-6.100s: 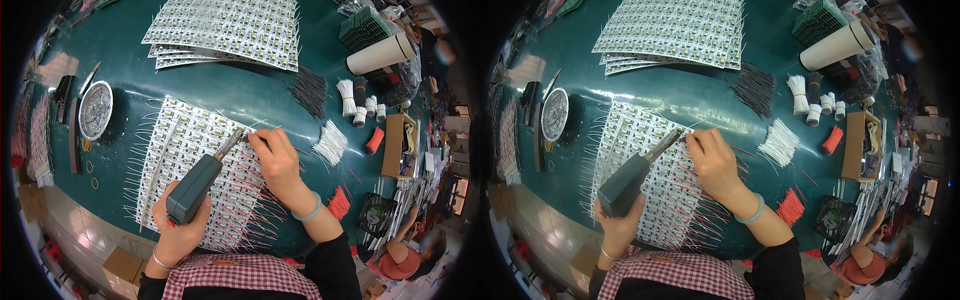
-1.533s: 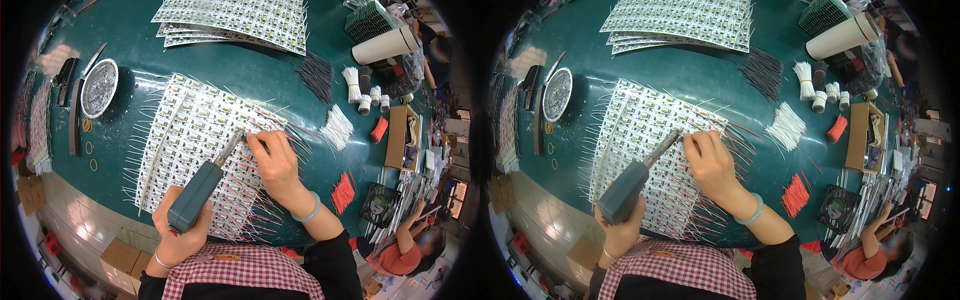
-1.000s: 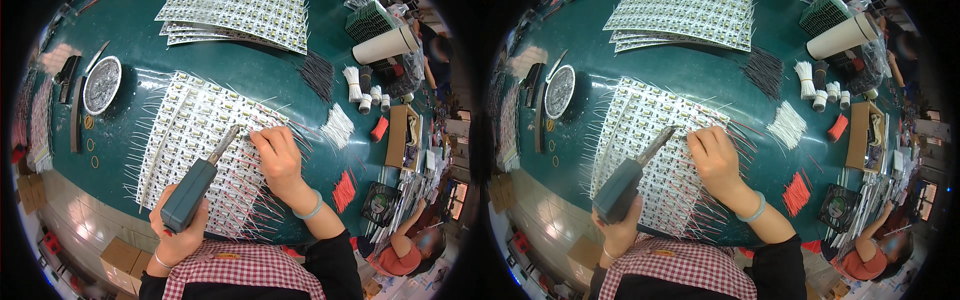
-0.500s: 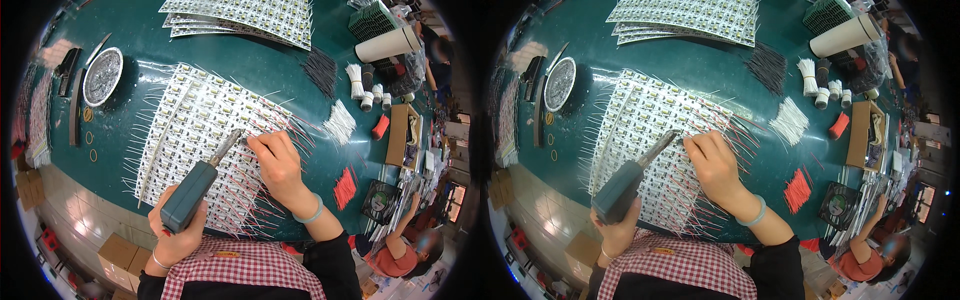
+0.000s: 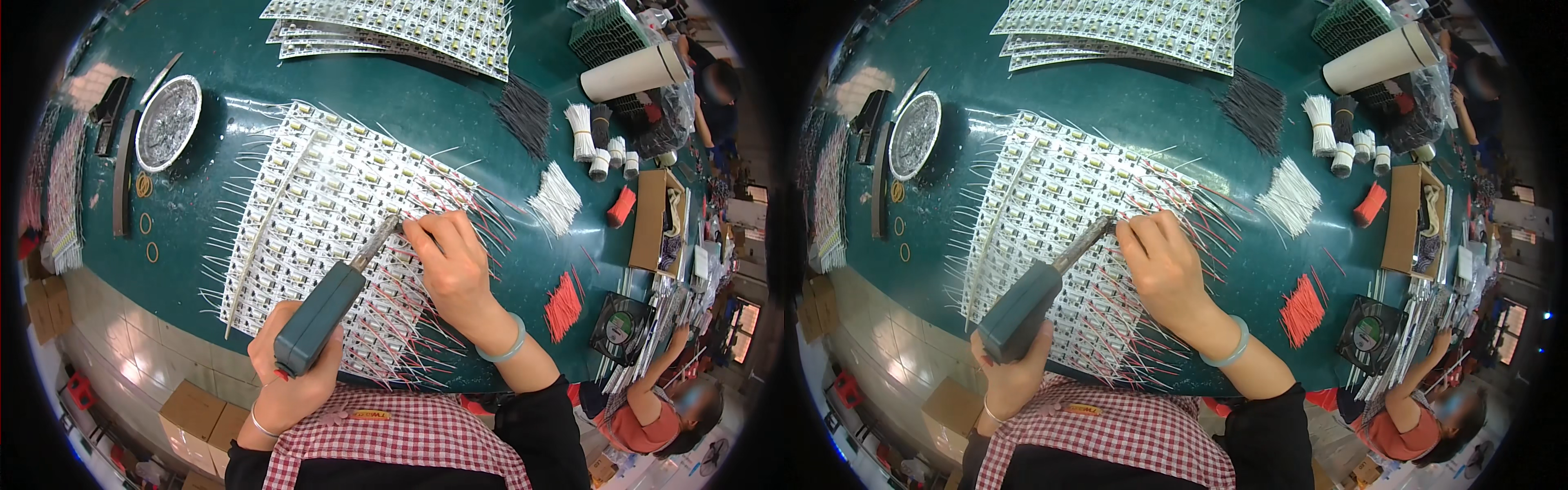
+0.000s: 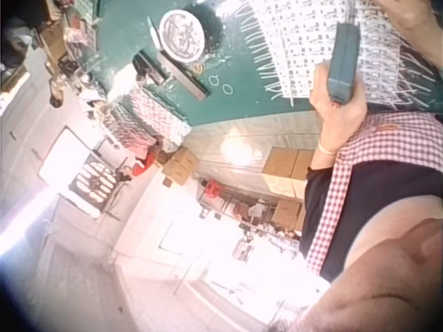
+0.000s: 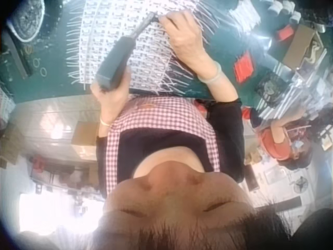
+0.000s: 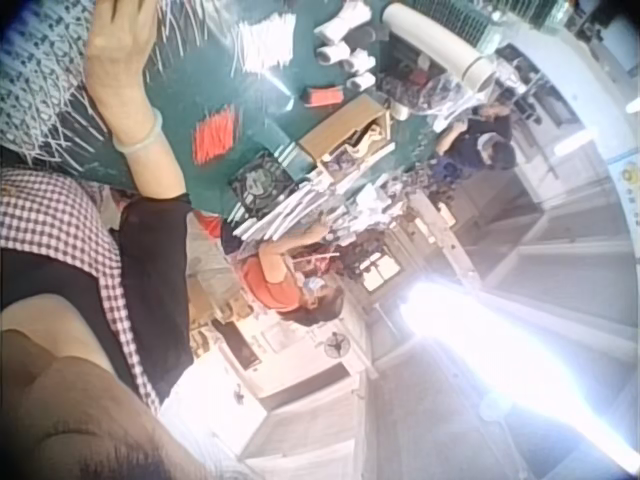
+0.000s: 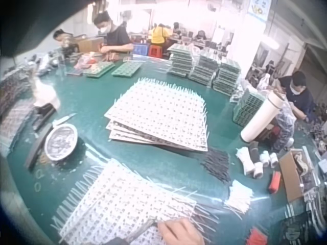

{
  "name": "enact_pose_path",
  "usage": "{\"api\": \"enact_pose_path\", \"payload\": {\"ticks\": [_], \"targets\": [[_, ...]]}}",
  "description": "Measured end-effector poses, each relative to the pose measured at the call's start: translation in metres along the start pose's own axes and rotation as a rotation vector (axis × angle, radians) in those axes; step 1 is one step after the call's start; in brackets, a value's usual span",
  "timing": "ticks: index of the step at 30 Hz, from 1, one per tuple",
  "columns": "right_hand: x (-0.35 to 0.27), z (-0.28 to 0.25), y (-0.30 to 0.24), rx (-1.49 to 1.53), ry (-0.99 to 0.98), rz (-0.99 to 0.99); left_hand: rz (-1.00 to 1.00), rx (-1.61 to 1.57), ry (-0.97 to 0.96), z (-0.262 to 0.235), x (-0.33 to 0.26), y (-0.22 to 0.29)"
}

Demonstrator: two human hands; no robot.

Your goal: The person uses a soldering iron to attach red and white wires to a grid of LED modules on a green workbench. They pick up individual wires, position them on the module, and apply heat to secure them. The person occasionally uses a wooden stick to adjust the wires or components on the board.

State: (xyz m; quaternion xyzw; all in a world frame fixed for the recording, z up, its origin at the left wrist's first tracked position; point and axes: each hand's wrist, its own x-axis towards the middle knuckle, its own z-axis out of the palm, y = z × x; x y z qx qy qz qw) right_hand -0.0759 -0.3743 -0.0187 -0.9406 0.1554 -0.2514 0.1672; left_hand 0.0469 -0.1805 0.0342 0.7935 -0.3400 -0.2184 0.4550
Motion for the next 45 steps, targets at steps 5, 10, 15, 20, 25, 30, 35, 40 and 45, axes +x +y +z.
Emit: {"api": "enact_pose_path", "payload": {"ticks": [5, 10, 15, 20, 25, 30, 35, 40, 45], "targets": [[0.000, 0.001, -0.001, -0.041, -0.006, -0.018, 0.006, -0.042, 0.023, 0.002, -0.002, -0.002], [0.001, 0.000, -0.003, -0.054, -0.009, -0.012, 0.033, 0.058, -0.029, -0.006, -0.001, 0.001], [0.002, 0.002, -0.003, -0.046, 0.001, -0.018, 0.074, 0.043, -0.022, -0.012, -0.001, 0.003], [0.000, 0.003, -0.001, -0.038, 0.024, -0.010, 0.009, -0.025, -0.002, -0.012, -0.006, 0.004], [0.000, -0.008, -0.002, 0.006, 0.109, 0.005, -0.003, -0.041, 0.004, -0.015, -0.010, 0.001], [-0.006, -0.013, -0.016, 0.081, 0.078, 0.023, -0.003, -0.018, 0.000, -0.018, -0.013, 0.001], [-0.011, -0.004, -0.019, 0.088, 0.028, 0.060, -0.097, -0.070, -0.020, -0.017, -0.019, -0.002], [-0.013, 0.001, -0.017, 0.061, 0.028, 0.052, -0.102, -0.079, -0.041, -0.016, -0.023, -0.007], [-0.013, 0.001, -0.018, 0.043, 0.017, 0.048, -0.026, -0.005, -0.053, -0.015, -0.021, -0.008]]}}
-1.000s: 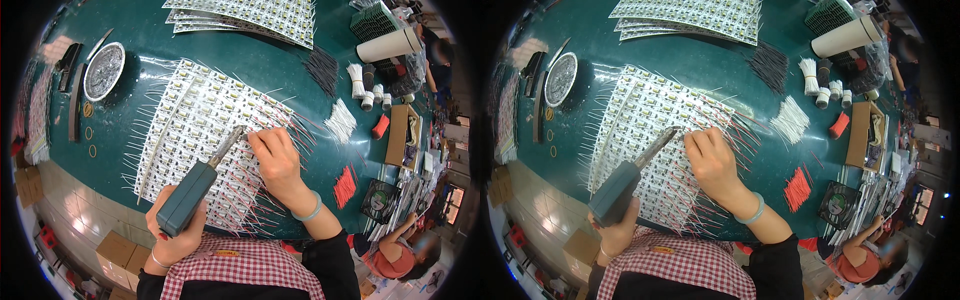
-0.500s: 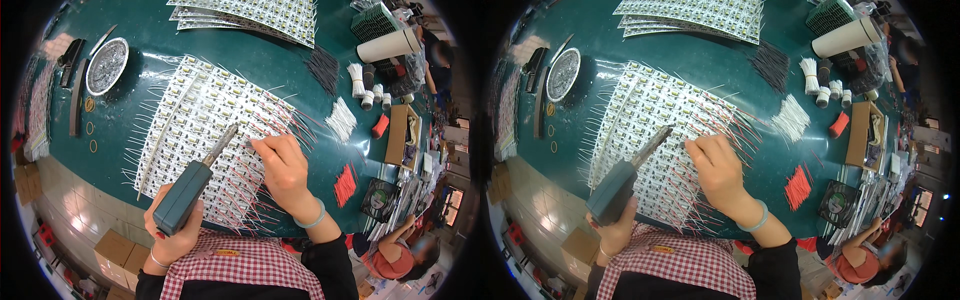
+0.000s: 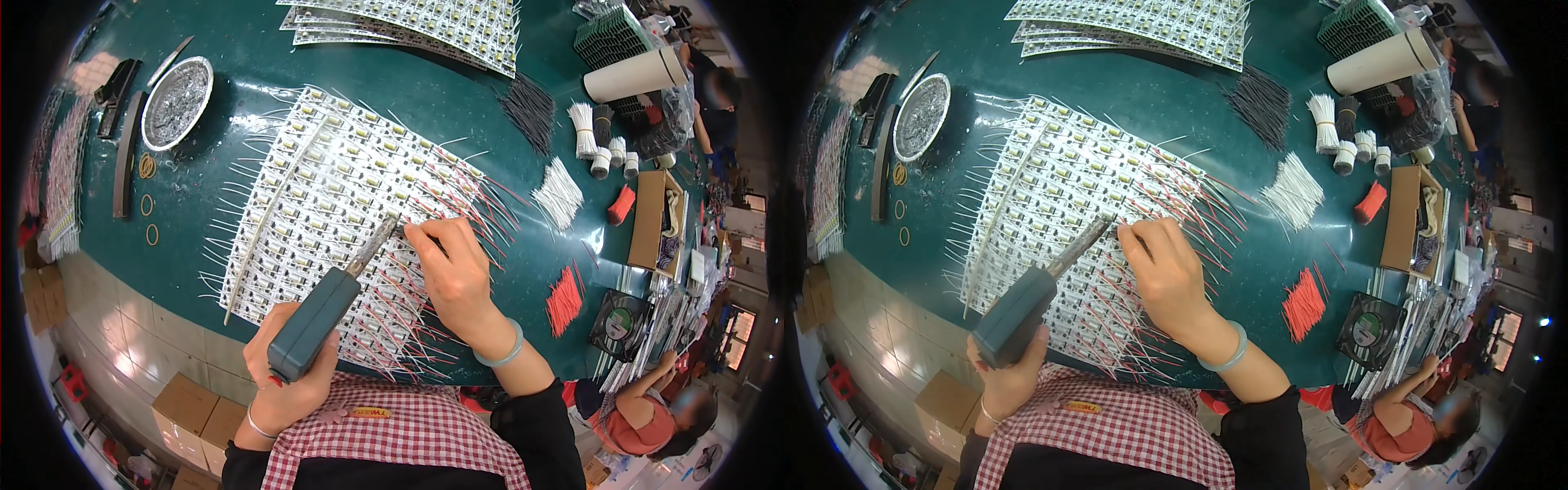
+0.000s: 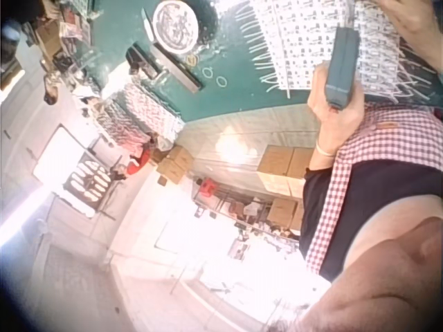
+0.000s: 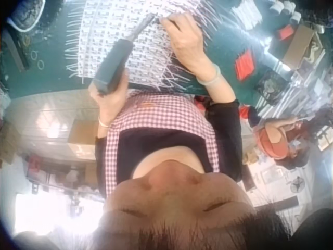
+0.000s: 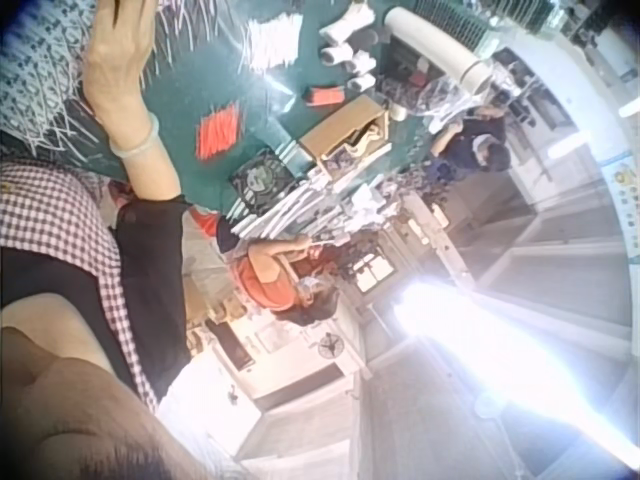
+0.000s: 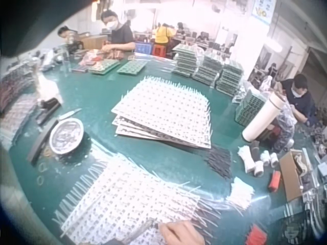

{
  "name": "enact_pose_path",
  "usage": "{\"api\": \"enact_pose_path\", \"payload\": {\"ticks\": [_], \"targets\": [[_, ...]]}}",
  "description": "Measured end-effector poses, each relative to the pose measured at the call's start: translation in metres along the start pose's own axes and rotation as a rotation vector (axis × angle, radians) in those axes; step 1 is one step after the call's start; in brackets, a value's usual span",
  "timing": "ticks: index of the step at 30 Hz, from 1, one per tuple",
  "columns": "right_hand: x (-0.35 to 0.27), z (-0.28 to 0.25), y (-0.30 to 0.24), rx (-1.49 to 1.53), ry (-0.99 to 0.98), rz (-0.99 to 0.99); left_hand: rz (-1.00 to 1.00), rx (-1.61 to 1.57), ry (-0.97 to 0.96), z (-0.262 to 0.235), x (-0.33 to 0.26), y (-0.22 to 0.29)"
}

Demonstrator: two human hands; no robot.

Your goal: The person uses a soldering iron to attach red and white wires to a grid of LED modules on a green workbench. They pick up individual wires, position them on the module, and apply heat to secure them. The person occasionally uses a wooden stick to adjust the wires or components on the board.

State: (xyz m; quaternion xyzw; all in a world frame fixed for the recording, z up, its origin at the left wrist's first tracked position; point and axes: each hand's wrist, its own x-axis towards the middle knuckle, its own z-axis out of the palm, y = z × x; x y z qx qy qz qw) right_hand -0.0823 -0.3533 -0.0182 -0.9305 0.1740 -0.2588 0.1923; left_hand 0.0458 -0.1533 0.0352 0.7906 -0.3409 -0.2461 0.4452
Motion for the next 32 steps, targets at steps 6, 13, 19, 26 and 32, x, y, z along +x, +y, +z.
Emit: {"api": "enact_pose_path", "payload": {"ticks": [6, 13, 19, 26, 32], "targets": [[-0.001, 0.000, 0.000, -0.009, -0.008, -0.008, -0.046, -0.057, 0.002, 0.002, 0.001, 0.003], [-0.001, -0.001, -0.001, -0.014, -0.035, -0.012, 0.053, -0.032, 0.043, 0.005, 0.004, 0.001], [-0.001, -0.001, -0.002, -0.016, -0.033, -0.019, -0.005, -0.041, 0.028, 0.003, 0.002, 0.001], [0.000, -0.001, -0.002, -0.024, -0.026, -0.018, -0.087, -0.086, 0.071, -0.003, -0.003, 0.005], [0.000, -0.002, -0.004, -0.035, -0.028, -0.018, -0.126, -0.077, 0.028, -0.006, -0.005, 0.006]]}}
